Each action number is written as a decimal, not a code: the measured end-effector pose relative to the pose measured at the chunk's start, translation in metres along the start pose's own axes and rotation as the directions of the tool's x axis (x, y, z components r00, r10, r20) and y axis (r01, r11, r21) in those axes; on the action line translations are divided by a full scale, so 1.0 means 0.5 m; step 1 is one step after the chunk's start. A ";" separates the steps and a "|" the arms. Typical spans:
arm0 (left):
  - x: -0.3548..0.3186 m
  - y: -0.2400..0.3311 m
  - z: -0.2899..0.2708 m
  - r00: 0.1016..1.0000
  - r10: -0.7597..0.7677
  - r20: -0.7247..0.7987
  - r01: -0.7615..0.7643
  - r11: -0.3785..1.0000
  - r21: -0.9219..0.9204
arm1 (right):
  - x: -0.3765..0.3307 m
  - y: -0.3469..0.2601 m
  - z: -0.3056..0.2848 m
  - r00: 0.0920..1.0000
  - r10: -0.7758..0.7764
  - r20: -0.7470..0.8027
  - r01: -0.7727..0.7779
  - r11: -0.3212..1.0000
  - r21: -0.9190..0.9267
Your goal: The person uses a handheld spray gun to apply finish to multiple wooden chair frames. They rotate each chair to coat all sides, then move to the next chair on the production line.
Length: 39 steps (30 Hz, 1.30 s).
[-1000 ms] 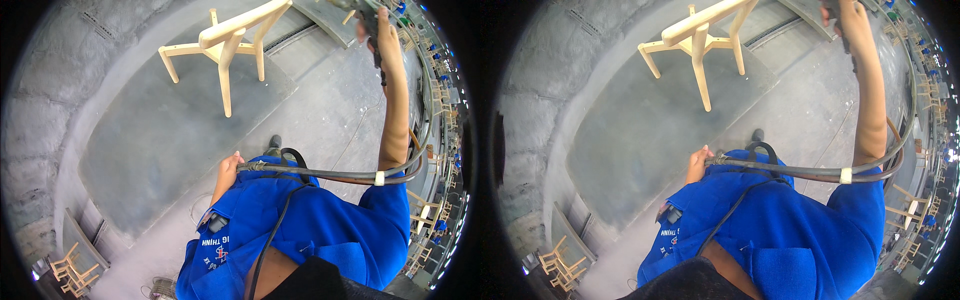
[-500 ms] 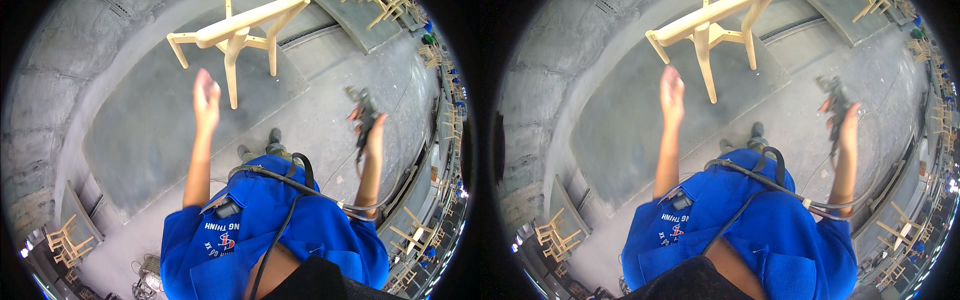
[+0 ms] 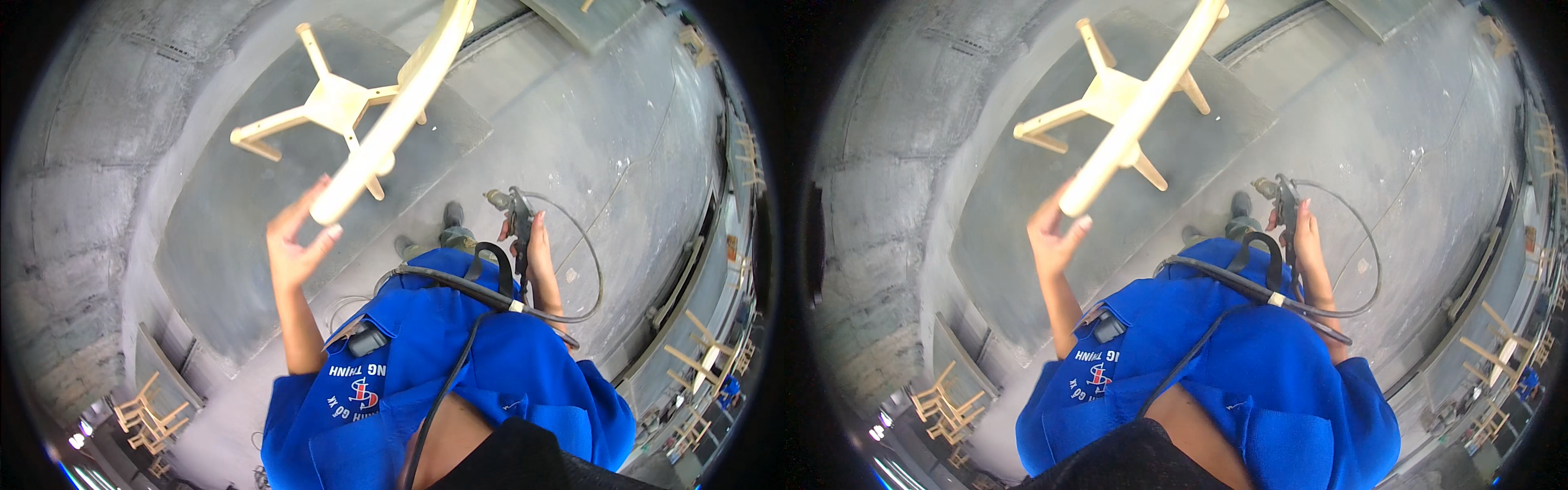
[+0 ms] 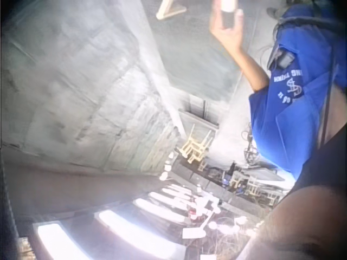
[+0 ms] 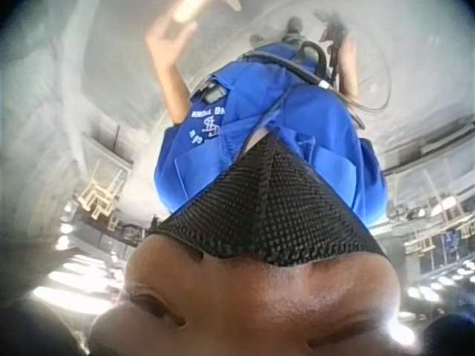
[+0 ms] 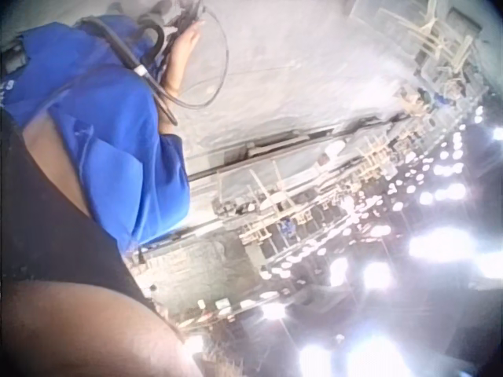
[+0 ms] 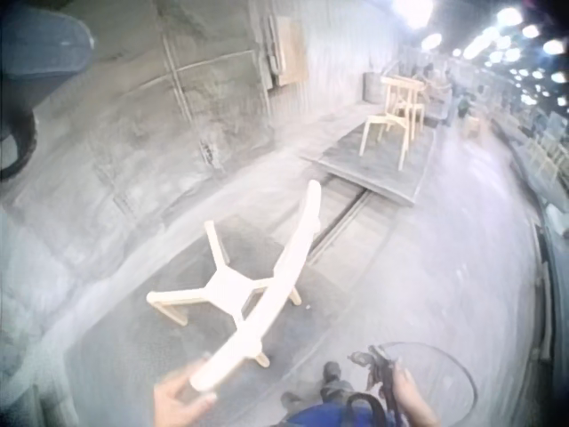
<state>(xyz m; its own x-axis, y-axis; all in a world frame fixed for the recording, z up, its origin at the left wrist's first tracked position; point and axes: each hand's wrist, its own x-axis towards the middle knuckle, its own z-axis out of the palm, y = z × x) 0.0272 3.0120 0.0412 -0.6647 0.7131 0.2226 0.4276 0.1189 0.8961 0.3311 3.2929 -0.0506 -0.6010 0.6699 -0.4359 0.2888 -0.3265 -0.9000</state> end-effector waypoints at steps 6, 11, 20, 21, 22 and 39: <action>0.024 0.062 0.140 0.947 0.308 0.096 -0.320 0.931 0.173 | 0.057 -0.026 -0.038 0.993 -0.076 -0.088 0.079 0.997 0.024; 0.167 0.075 0.257 0.865 0.490 -0.106 -0.416 0.820 0.394 | 0.092 -0.069 -0.056 0.989 -0.098 -0.112 0.108 0.990 0.090; 0.433 -0.022 0.411 0.935 0.154 -0.320 -0.165 0.986 -0.009 | 0.145 -0.297 -0.105 0.652 -0.728 -0.211 0.728 0.679 -0.093; 0.397 -0.052 0.407 0.956 0.110 -0.272 -0.130 0.990 -0.056 | 0.148 -0.312 -0.104 0.637 -0.746 -0.196 0.744 0.661 -0.099; 0.357 -0.090 0.391 0.978 0.125 -0.169 -0.103 0.986 0.130 | 0.141 -0.320 -0.096 0.651 -0.750 -0.115 0.738 0.662 -0.132; -0.305 -0.189 0.391 0.609 -0.788 0.088 0.792 0.611 -0.014 | 0.475 -0.239 -0.020 0.975 -0.185 0.125 0.066 0.772 0.632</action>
<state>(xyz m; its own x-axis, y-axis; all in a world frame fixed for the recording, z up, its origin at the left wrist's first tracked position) 0.2079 3.0268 -0.1524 -0.6882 0.4014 -0.6043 -0.2740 0.6275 0.7288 0.1612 3.4977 -0.0467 -0.7321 0.6303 -0.2581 -0.2876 -0.6296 -0.7217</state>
